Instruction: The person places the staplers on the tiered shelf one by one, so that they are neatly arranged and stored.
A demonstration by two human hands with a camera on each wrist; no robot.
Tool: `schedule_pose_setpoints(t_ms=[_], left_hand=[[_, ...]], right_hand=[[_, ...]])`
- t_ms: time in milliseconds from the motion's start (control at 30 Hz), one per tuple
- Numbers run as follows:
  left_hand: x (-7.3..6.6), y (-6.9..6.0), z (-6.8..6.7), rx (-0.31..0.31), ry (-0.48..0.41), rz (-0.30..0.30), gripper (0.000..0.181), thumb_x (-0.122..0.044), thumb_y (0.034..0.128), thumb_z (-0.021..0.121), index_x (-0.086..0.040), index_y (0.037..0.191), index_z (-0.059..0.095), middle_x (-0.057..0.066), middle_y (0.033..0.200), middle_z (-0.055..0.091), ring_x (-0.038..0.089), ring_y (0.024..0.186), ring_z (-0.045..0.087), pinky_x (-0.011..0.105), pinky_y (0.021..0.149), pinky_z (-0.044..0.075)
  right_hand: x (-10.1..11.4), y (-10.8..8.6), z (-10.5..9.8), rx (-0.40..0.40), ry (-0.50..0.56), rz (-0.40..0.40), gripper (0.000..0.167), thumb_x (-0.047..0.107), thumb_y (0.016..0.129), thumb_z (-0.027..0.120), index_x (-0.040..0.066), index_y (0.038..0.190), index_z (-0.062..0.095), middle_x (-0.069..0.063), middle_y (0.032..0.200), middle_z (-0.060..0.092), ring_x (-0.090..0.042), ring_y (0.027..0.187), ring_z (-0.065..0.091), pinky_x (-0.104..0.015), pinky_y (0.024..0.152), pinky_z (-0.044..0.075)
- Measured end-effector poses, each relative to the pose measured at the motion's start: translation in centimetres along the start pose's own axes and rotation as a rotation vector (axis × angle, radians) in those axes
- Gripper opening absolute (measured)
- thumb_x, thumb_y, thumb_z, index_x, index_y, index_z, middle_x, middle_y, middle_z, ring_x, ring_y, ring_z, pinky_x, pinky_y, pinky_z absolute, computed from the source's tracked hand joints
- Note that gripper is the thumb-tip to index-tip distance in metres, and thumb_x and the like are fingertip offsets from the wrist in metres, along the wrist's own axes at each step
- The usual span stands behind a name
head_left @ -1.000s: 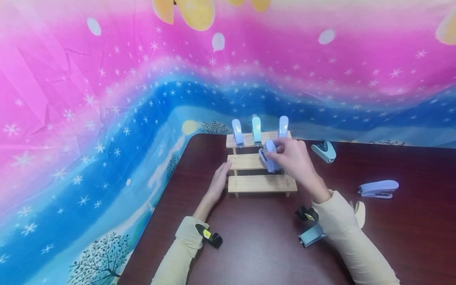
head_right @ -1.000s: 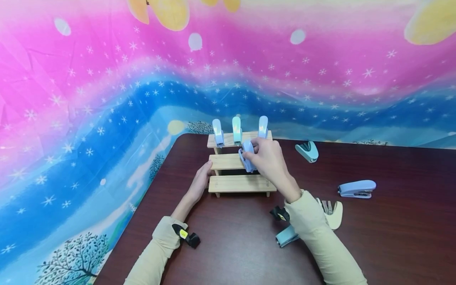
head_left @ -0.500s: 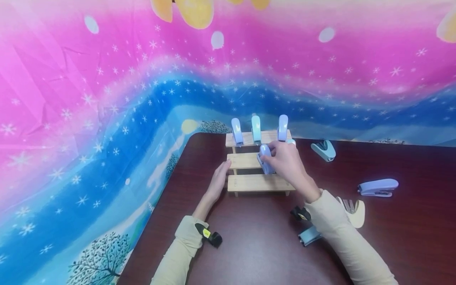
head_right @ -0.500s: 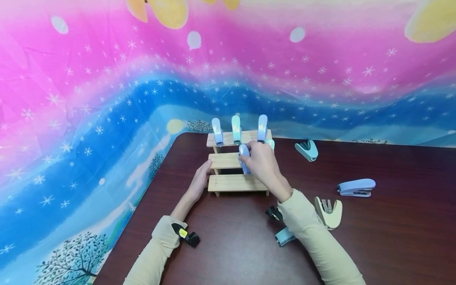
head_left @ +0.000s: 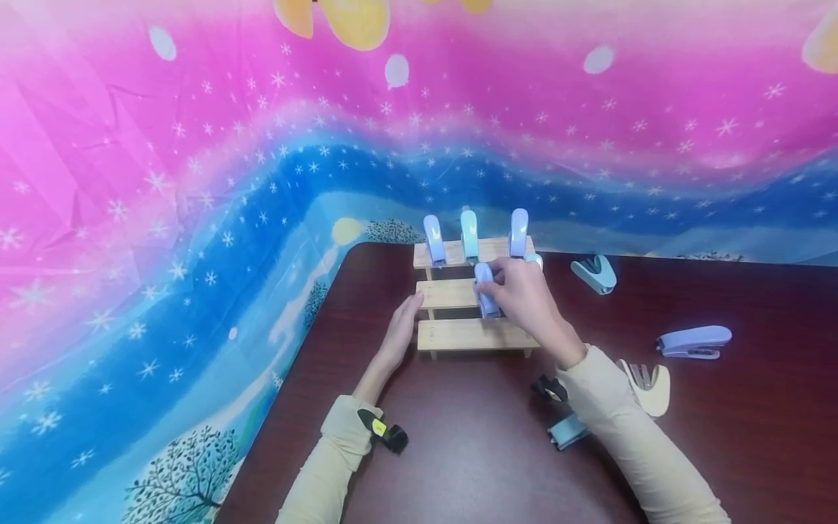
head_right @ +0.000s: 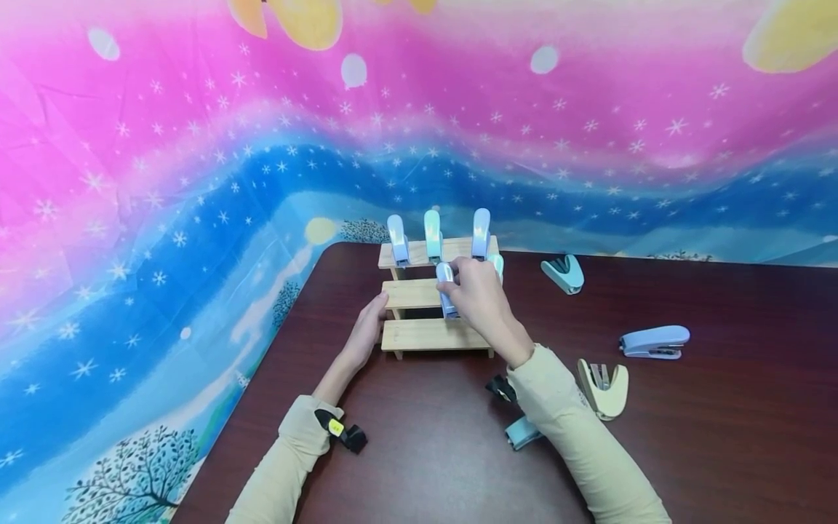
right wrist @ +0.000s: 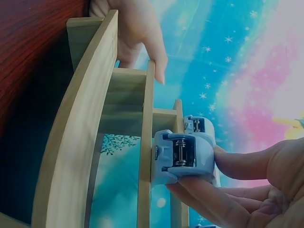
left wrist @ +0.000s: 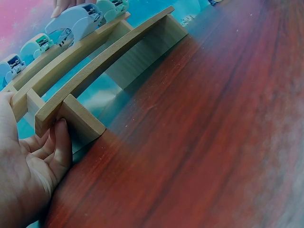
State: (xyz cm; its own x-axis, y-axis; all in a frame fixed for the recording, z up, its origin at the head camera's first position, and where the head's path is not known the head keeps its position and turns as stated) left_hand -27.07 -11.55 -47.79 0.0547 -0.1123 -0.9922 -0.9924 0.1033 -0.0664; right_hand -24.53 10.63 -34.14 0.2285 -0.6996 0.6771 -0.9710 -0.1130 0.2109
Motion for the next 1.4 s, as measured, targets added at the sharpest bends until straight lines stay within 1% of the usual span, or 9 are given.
schedule_pose_setpoints(t_ms=[300,533,733,833,967,1067,1200,1300,1400], left_hand=[[0.3,-0.2,0.1,0.005,-0.002,-0.014,0.08,-0.059,0.1051,0.044,0.0,0.16,0.034,0.02,0.165,0.031,0.037,0.151,0.031,0.054,0.123,0.024],[0.1,-0.3,-0.1,-0.007,0.007,-0.004,0.083,-0.057,0.1054,0.044,0.004,0.16,0.03,0.023,0.167,0.026,0.037,0.154,0.023,0.053,0.125,0.019],[-0.3,-0.6,-0.3,0.025,-0.013,-0.002,0.073,-0.054,0.1082,0.041,0.001,0.156,0.041,0.025,0.149,0.05,0.038,0.128,0.055,0.052,0.106,0.049],[-0.2,-0.6,-0.3,0.031,-0.022,0.004,0.07,-0.052,0.1088,0.04,0.0,0.155,0.042,0.024,0.147,0.052,0.035,0.125,0.057,0.049,0.103,0.052],[0.5,-0.3,0.0,0.04,-0.047,-0.008,0.071,-0.054,0.108,0.041,-0.001,0.156,0.041,0.025,0.145,0.053,0.039,0.124,0.058,0.051,0.102,0.052],[0.6,-0.3,0.2,0.037,-0.046,-0.008,0.071,-0.054,0.108,0.041,-0.001,0.156,0.041,0.027,0.143,0.053,0.041,0.124,0.058,0.053,0.102,0.052],[0.4,-0.2,0.3,0.01,-0.016,0.007,0.075,-0.052,0.1081,0.042,0.003,0.159,0.034,0.024,0.162,0.036,0.037,0.147,0.036,0.052,0.121,0.03],[0.2,-0.2,0.2,0.006,-0.024,-0.004,0.075,-0.051,0.108,0.042,0.002,0.16,0.032,0.024,0.162,0.035,0.036,0.145,0.038,0.051,0.12,0.032],[0.0,-0.2,0.0,0.014,-0.04,-0.021,0.074,-0.052,0.1078,0.042,0.0,0.16,0.033,0.027,0.15,0.048,0.038,0.129,0.055,0.051,0.107,0.049]], right_hand=[[-0.1,0.4,0.3,-0.003,0.028,-0.006,0.025,0.004,0.093,0.076,-0.01,0.114,0.073,-0.024,0.099,0.074,-0.03,0.078,0.07,-0.044,0.076,0.063],[-0.1,0.7,0.5,-0.002,0.047,0.007,0.026,0.003,0.096,0.073,-0.011,0.118,0.071,-0.027,0.101,0.074,-0.033,0.083,0.072,-0.046,0.077,0.063],[-0.2,0.9,0.7,-0.003,0.065,0.015,0.026,0.003,0.098,0.071,-0.011,0.119,0.07,-0.027,0.101,0.074,-0.033,0.083,0.072,-0.046,0.075,0.063],[-0.2,0.8,0.5,0.003,0.054,-0.003,0.024,0.004,0.098,0.07,-0.01,0.118,0.071,-0.027,0.103,0.074,-0.034,0.084,0.073,-0.046,0.076,0.063],[0.0,0.4,-1.1,-0.053,0.004,-0.104,0.024,0.006,0.098,0.07,-0.009,0.117,0.072,-0.025,0.096,0.075,-0.027,0.068,0.069,-0.037,0.061,0.06],[-0.1,-0.2,-3.1,-0.133,-0.02,-0.178,0.027,0.011,0.099,0.07,-0.008,0.118,0.073,-0.017,0.078,0.072,-0.019,0.051,0.05,-0.029,0.047,0.042],[-1.1,-1.0,-5.8,-0.201,-0.027,-0.194,0.03,0.018,0.101,0.069,-0.007,0.118,0.074,-0.011,0.068,0.065,-0.016,0.046,0.037,-0.028,0.044,0.03],[-2.6,-1.3,-7.6,-0.217,-0.03,-0.158,0.032,0.022,0.102,0.068,-0.006,0.117,0.074,-0.017,0.079,0.071,-0.019,0.051,0.049,-0.026,0.044,0.036],[-4.4,-1.5,-9.0,-0.203,-0.036,-0.105,0.033,0.024,0.103,0.067,-0.005,0.117,0.074,-0.022,0.092,0.075,-0.026,0.065,0.064,-0.024,0.053,0.045]])
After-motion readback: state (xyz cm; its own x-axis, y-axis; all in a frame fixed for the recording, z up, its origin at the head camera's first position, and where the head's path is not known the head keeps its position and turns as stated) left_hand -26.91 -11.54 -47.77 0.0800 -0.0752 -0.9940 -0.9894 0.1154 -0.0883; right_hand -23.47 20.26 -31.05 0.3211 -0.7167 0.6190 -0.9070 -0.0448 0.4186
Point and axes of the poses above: each hand's wrist, its own y-axis towards the middle knuckle, its own z-axis out of the palm, x = y × z, the point moved 3 cm from there along y, towards the middle knuckle
